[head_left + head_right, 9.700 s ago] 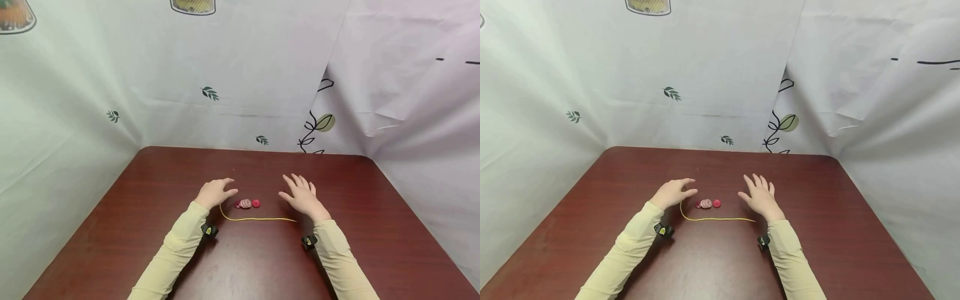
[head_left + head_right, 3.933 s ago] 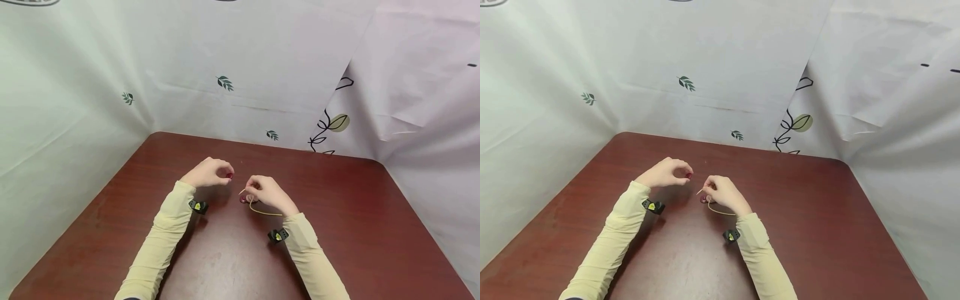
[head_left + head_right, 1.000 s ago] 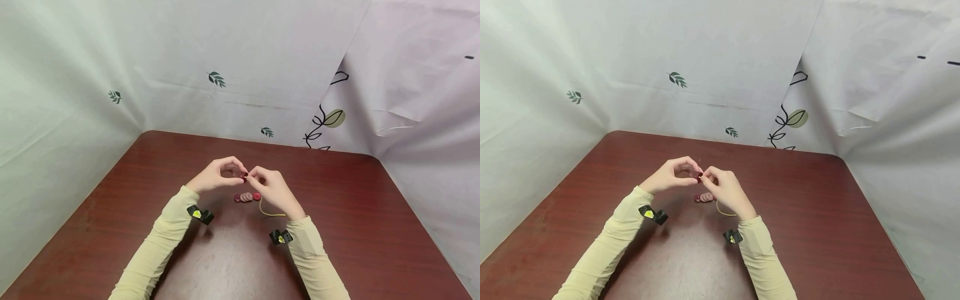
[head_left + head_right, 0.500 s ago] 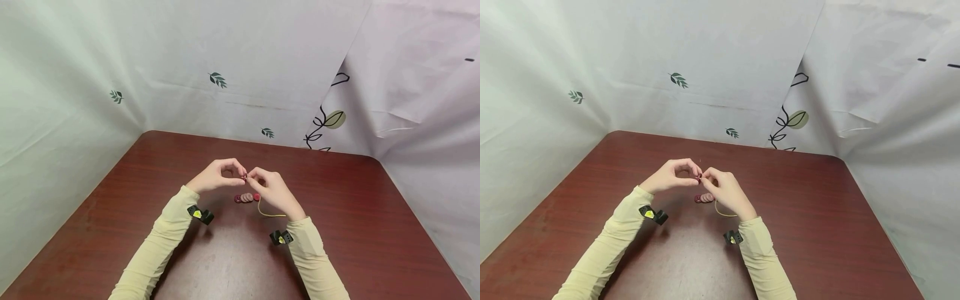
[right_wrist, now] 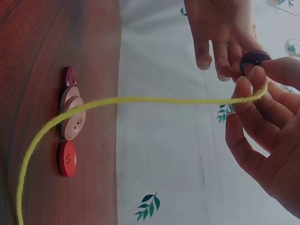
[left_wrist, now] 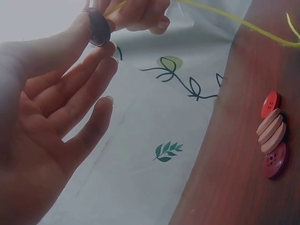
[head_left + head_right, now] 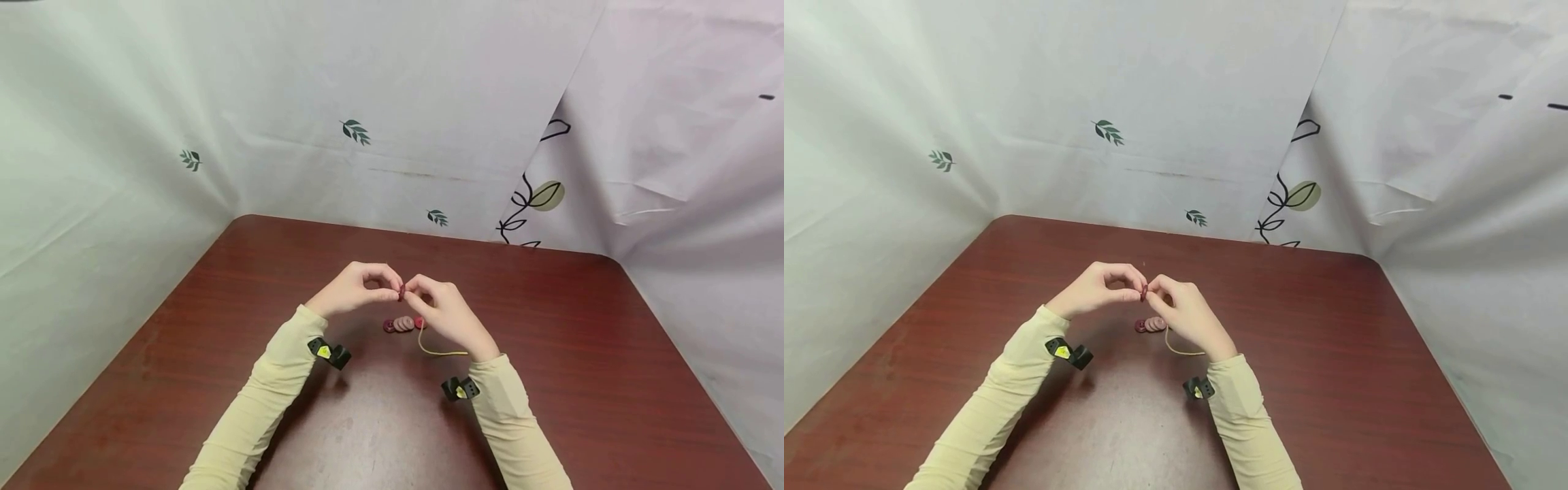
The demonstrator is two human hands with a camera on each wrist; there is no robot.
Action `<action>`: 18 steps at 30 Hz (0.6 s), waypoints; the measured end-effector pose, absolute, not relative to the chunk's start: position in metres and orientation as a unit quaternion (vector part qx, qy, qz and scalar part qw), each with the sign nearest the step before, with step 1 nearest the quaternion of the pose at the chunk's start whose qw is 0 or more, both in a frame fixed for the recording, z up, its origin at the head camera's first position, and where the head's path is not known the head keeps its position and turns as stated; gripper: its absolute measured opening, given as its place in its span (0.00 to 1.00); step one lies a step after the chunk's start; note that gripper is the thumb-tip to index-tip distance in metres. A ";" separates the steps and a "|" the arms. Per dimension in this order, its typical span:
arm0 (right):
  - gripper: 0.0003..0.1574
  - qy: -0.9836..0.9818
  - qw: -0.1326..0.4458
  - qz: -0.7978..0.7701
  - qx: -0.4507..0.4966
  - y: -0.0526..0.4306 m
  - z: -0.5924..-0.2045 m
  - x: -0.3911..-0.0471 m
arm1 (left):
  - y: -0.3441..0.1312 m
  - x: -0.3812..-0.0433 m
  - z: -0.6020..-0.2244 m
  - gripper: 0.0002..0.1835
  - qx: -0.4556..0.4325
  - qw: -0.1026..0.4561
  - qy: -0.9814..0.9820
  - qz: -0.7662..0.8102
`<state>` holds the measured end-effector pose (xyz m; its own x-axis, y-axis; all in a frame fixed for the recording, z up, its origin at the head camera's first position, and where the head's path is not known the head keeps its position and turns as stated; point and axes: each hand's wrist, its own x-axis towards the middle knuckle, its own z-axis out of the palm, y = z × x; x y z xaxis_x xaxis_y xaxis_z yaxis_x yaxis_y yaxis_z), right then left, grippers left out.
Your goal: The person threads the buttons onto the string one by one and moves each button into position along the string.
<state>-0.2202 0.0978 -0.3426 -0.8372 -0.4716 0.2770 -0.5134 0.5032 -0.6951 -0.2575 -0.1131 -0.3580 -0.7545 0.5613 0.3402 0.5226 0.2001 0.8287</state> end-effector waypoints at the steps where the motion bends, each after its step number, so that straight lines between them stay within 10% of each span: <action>1: 0.05 -0.866 0.025 0.409 0.284 0.098 -0.343 -0.220 | -0.113 -0.258 -0.358 0.03 0.348 0.019 0.776 0.526; 18: 0.12 -0.858 0.041 0.405 0.313 0.100 -0.349 -0.225 | -0.113 -0.259 -0.359 0.03 0.349 0.012 0.777 0.524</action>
<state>-0.2255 0.0999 -0.3493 -0.8008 -0.5041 0.3235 -0.5701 0.4759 -0.6697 -0.2594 -0.1129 -0.3595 -0.7560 0.5547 0.3476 0.5297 0.2064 0.8227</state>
